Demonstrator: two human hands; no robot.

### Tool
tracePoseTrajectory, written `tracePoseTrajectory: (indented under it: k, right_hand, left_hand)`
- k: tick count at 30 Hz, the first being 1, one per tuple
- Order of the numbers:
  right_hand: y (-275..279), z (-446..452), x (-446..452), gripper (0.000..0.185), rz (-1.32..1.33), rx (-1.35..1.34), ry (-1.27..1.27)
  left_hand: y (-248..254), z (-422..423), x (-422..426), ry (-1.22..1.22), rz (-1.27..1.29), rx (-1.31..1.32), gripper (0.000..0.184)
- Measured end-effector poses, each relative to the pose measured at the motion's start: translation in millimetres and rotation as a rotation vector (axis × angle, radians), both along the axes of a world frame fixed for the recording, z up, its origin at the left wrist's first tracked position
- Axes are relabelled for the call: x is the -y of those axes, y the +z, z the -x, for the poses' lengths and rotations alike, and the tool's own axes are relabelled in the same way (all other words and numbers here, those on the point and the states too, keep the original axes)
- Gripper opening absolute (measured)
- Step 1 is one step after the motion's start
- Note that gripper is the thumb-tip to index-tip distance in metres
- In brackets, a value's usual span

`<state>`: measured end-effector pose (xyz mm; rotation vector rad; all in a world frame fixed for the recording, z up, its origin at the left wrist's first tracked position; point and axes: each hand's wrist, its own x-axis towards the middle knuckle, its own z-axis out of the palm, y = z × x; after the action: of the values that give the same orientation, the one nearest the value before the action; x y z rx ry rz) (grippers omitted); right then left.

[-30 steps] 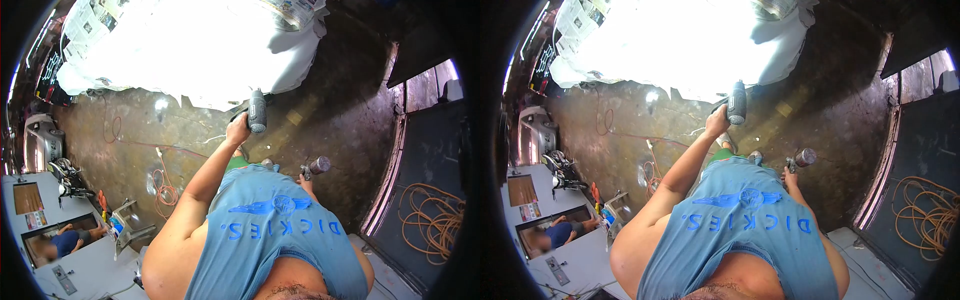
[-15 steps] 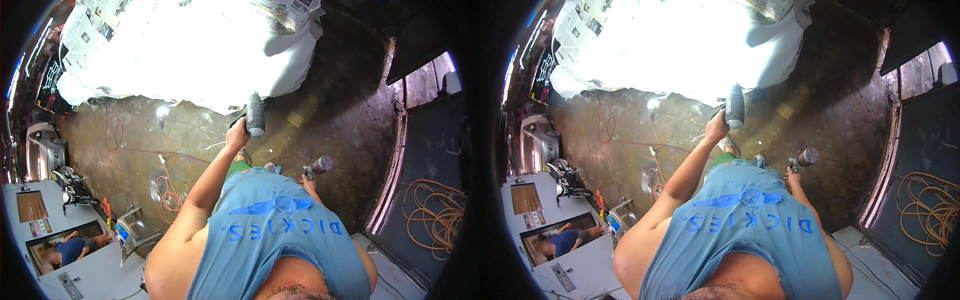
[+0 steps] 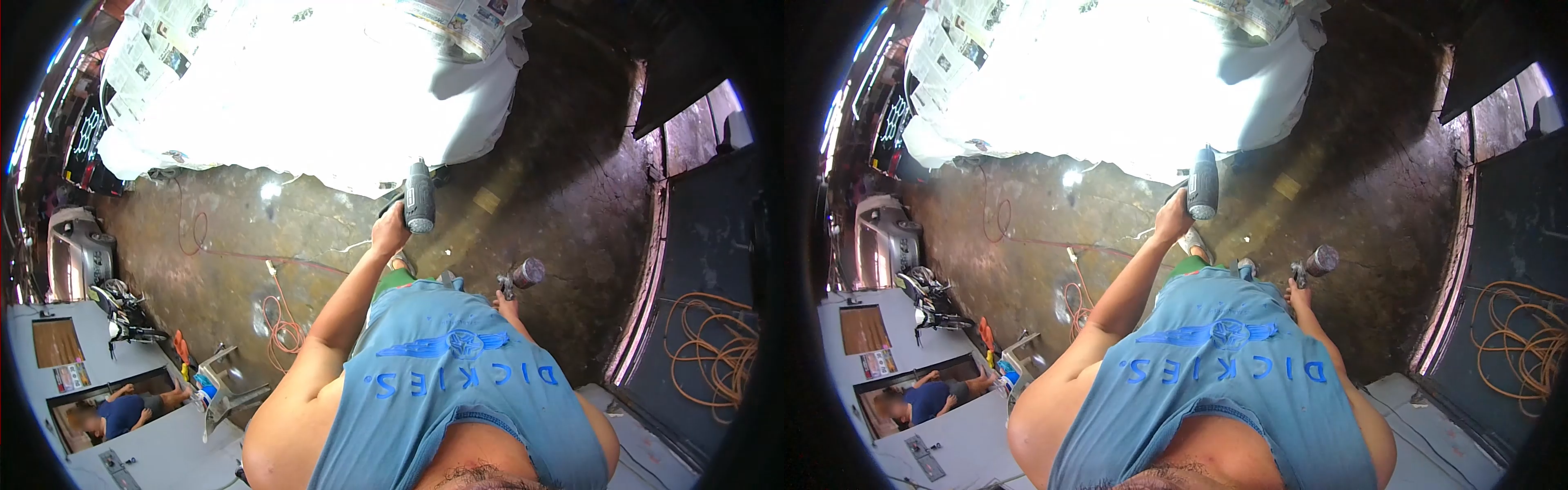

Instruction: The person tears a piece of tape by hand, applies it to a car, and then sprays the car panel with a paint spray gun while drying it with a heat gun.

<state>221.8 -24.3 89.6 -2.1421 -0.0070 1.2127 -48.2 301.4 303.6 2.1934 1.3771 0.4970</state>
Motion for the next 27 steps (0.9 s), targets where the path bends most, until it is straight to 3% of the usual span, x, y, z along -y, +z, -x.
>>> tracePoseTrajectory:
  k: [13,20,27]
  right_hand:
    - [-8.0,-0.9,2.9,0.037,0.019,-0.059,-0.032]
    - [1.5,4.0,4.4,0.030,-0.031,0.034,-0.011]
    - [-17.1,5.7,5.2,0.040,-0.079,0.003,-0.046]
  left_hand:
    - [-3.3,1.6,-0.4,-0.004,0.050,-0.053,0.028]
    - [-16.3,2.9,-0.4,-0.033,0.024,-0.014,0.032]
    - [-4.7,2.5,6.3,-0.013,0.117,-0.039,0.032]
